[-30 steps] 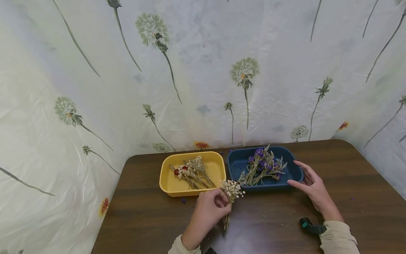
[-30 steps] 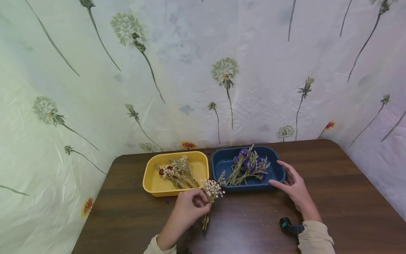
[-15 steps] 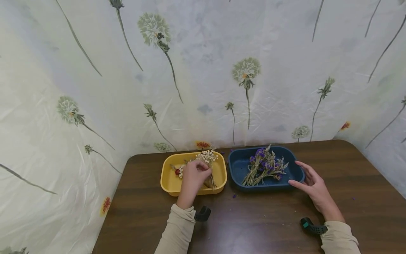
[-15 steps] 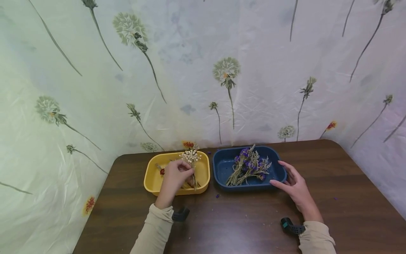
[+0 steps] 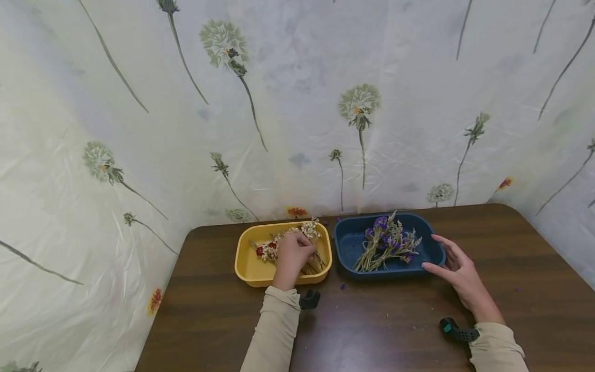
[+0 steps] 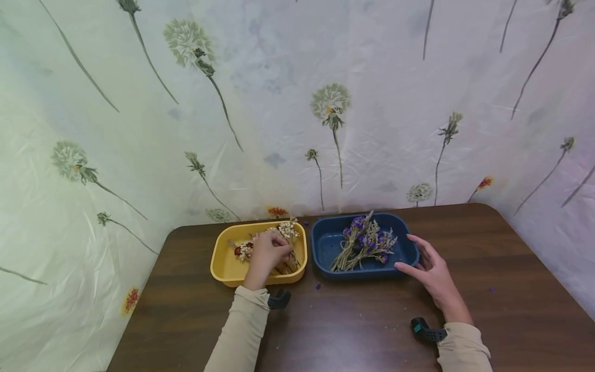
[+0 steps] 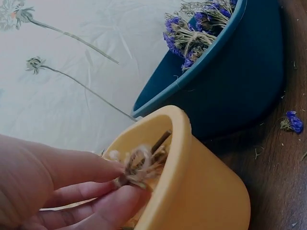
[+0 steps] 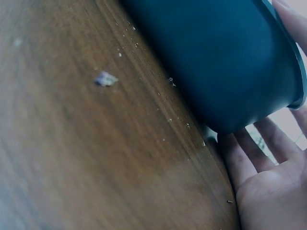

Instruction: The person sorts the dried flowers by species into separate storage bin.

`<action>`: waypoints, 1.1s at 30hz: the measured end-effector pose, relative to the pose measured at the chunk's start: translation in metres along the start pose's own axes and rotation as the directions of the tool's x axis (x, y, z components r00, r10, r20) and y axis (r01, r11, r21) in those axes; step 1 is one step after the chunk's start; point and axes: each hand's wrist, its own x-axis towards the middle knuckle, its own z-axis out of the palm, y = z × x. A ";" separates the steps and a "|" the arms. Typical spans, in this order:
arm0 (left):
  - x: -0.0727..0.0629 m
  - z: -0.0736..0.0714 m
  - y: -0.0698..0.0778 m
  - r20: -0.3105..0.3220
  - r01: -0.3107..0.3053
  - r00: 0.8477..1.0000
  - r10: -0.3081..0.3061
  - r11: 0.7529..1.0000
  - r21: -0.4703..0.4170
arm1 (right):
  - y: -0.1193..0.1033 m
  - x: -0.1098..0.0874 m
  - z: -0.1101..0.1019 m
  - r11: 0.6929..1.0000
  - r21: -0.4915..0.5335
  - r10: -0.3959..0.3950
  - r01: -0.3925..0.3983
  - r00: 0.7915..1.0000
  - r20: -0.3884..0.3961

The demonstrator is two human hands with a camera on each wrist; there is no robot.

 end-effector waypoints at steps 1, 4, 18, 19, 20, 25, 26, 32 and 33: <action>0.000 0.001 0.000 0.006 0.007 1.000 -0.007 1.000 0.002 | 0.000 0.000 0.000 1.000 -0.001 0.003 -0.003 1.000 -0.001; 0.001 0.001 0.000 0.029 0.027 0.999 -0.028 1.000 0.010 | 0.001 0.000 0.000 1.000 -0.003 0.009 -0.009 1.000 -0.002; -0.008 -0.009 0.000 0.151 0.014 0.988 -0.024 0.998 0.068 | 0.001 -0.001 0.001 1.000 0.002 0.016 -0.016 1.000 0.002; -0.009 -0.011 0.000 0.155 0.000 0.988 -0.012 0.997 0.071 | 0.001 -0.001 0.001 1.000 0.005 0.016 -0.016 1.000 0.000; -0.010 -0.013 0.000 0.153 -0.027 0.988 0.014 0.996 0.083 | 0.001 -0.001 0.002 1.000 0.007 0.019 -0.019 1.000 0.000; -0.021 -0.027 -0.010 0.071 -0.190 0.981 0.179 0.961 0.200 | 0.000 0.002 0.006 0.999 0.014 0.036 -0.036 0.999 0.005; -0.025 -0.031 -0.013 0.048 -0.225 0.974 0.220 0.948 0.224 | -0.001 0.003 0.007 0.999 0.009 0.037 -0.037 0.999 0.008; -0.053 -0.058 -0.042 0.000 -0.407 0.890 0.455 0.797 0.447 | -0.008 -0.001 0.004 0.995 -0.095 -0.015 0.013 1.000 -0.023; -0.057 -0.063 -0.046 0.006 -0.424 0.875 0.484 0.760 0.492 | -0.011 -0.002 0.003 0.990 -0.138 -0.042 0.036 0.998 -0.042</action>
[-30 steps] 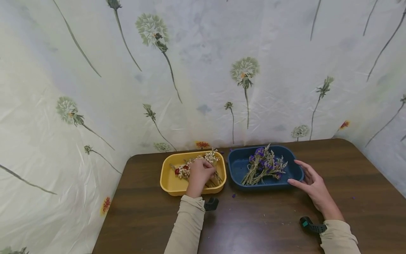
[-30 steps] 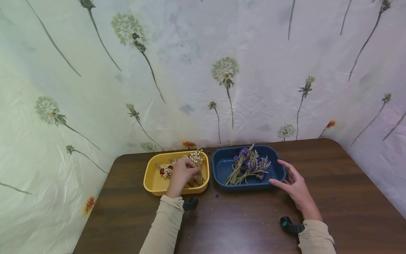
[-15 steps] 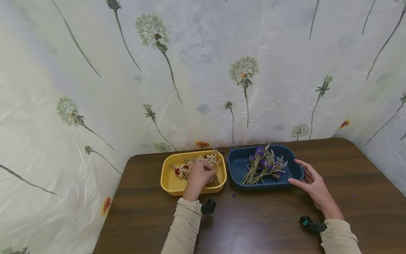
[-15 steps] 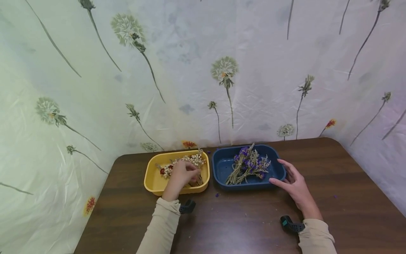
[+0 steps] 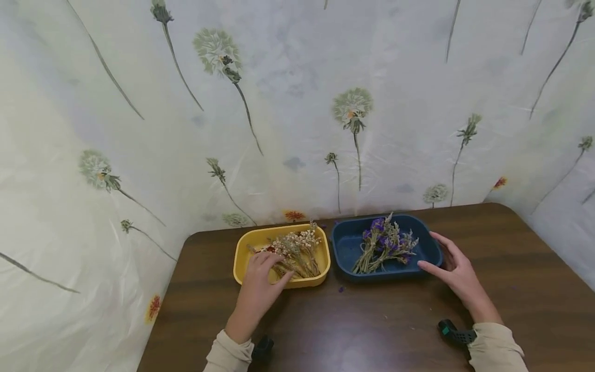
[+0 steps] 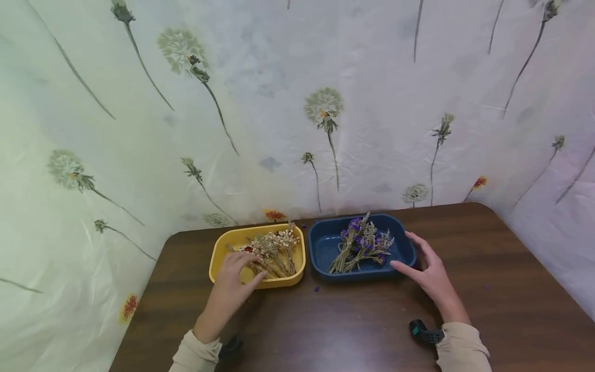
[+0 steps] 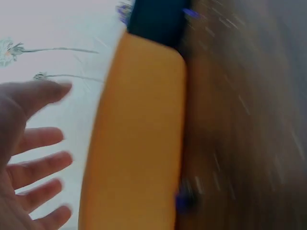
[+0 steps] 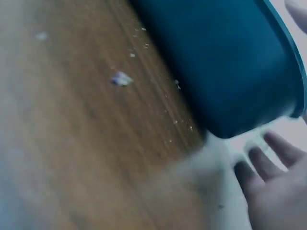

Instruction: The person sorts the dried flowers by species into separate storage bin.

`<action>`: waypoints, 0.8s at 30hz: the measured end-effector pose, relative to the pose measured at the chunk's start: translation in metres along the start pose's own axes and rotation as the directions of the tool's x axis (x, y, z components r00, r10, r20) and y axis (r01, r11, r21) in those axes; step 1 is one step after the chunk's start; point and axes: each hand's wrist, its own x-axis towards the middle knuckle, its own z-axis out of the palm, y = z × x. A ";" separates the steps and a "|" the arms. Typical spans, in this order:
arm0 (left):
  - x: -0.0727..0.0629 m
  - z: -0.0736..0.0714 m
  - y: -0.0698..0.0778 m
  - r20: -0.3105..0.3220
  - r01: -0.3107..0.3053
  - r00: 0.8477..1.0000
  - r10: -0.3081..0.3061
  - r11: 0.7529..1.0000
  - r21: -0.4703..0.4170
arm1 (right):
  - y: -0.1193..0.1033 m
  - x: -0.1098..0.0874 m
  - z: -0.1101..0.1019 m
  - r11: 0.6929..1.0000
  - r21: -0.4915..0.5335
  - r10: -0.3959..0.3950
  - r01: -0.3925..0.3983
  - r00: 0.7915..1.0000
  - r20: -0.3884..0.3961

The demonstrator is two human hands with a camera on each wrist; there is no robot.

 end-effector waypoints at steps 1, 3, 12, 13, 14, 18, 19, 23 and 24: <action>-0.007 -0.004 -0.005 -0.003 -0.024 1.000 0.025 0.999 0.047 | -0.004 -0.001 0.000 0.998 -0.049 -0.027 0.026 0.999 -0.019; -0.018 -0.014 -0.014 0.005 -0.058 0.998 0.058 0.992 0.115 | -0.015 -0.006 0.002 0.982 -0.159 -0.107 0.098 0.993 -0.049; -0.055 -0.048 -0.040 0.136 0.038 0.987 -0.087 0.943 0.329 | -0.072 -0.032 0.013 0.720 -0.614 -0.332 0.323 0.938 0.104; -0.057 -0.050 -0.042 0.150 0.055 0.982 -0.111 0.941 0.334 | -0.075 -0.035 0.013 0.707 -0.630 -0.319 0.321 0.940 0.121; -0.059 -0.052 -0.043 0.160 0.070 0.979 -0.130 0.940 0.335 | -0.078 -0.039 0.014 0.698 -0.641 -0.306 0.318 0.942 0.134; -0.065 -0.056 -0.047 0.169 0.101 0.972 -0.165 0.937 0.336 | -0.083 -0.049 0.015 0.679 -0.665 -0.285 0.310 0.947 0.150; -0.065 -0.056 -0.047 0.166 0.106 0.971 -0.170 0.935 0.337 | -0.083 -0.051 0.015 0.675 -0.670 -0.284 0.308 0.947 0.149; -0.066 -0.056 -0.047 0.159 0.104 0.973 -0.170 0.930 0.353 | -0.080 -0.057 0.014 0.669 -0.679 -0.281 0.302 0.949 0.145; -0.066 -0.056 -0.047 0.158 0.103 0.973 -0.168 0.929 0.355 | -0.080 -0.057 0.014 0.667 -0.682 -0.280 0.300 0.949 0.144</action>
